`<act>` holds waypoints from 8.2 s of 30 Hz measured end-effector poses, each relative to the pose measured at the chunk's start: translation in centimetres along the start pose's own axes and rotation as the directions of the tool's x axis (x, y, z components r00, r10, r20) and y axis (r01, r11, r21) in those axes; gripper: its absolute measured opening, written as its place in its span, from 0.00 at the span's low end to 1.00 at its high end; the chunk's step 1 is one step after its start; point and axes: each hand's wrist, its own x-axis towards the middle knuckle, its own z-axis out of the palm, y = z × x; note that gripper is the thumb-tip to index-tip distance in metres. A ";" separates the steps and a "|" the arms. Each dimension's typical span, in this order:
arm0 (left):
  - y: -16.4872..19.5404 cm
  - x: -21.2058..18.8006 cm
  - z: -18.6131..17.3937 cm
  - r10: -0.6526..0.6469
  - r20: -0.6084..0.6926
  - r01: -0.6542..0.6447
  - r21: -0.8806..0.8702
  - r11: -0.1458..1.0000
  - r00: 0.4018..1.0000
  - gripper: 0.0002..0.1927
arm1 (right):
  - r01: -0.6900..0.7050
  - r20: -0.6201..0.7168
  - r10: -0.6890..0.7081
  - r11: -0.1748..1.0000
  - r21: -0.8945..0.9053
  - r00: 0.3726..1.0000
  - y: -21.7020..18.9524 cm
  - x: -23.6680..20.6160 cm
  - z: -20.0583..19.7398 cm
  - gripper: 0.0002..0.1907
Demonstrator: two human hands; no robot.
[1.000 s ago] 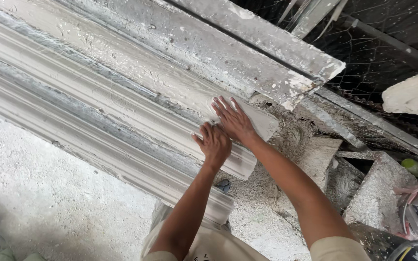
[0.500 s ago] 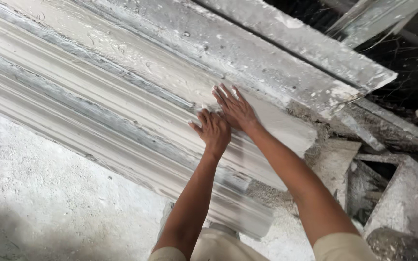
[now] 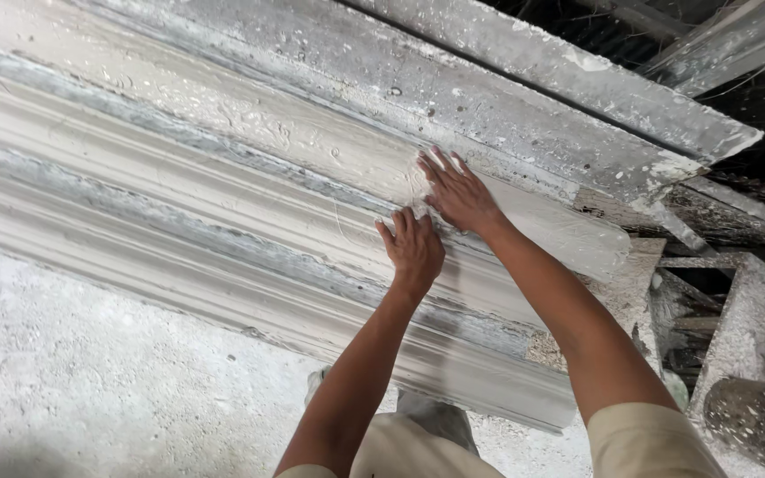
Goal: The person dips a bundle of white fiberglass strands into a bucket of water, then spreads the wet strands along the grooves of a long plaster cornice mold. They scoop white gypsum slurry from a bowl onto the mold, spread and smooth it by hand, and finally mix more slurry in the bowl.
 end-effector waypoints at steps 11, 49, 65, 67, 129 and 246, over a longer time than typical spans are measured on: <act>-3.5 3.0 -1.9 -0.093 -0.038 0.095 0.086 0.992 0.995 0.13 | -0.087 0.072 0.088 0.996 -0.015 0.993 0.4 -3.2 1.2 0.40; -59.6 28.2 -32.9 -0.275 0.029 0.250 0.335 0.908 0.961 0.19 | 0.179 -0.090 -0.173 0.983 0.053 0.981 -37.1 66.6 -11.6 0.43; -86.2 39.7 -46.2 -0.224 -0.053 0.228 0.368 0.901 0.973 0.19 | 0.215 -0.168 -0.192 0.967 0.137 0.967 -51.5 94.3 -15.4 0.42; -88.9 40.4 -47.2 -0.249 -0.039 0.247 0.351 0.903 0.968 0.18 | 0.222 -0.168 -0.200 0.967 0.123 0.965 -53.2 96.9 -15.1 0.41; -146.0 69.2 -76.7 -0.355 0.215 0.208 0.505 0.838 0.910 0.17 | 0.195 -0.179 -0.193 0.981 -0.011 0.965 -84.1 155.9 -21.5 0.38; -1.0 -4.7 -7.6 0.104 -0.101 -0.110 -0.055 0.992 0.989 0.17 | -0.040 0.334 0.064 0.996 -0.078 0.940 15.2 -22.9 7.5 0.47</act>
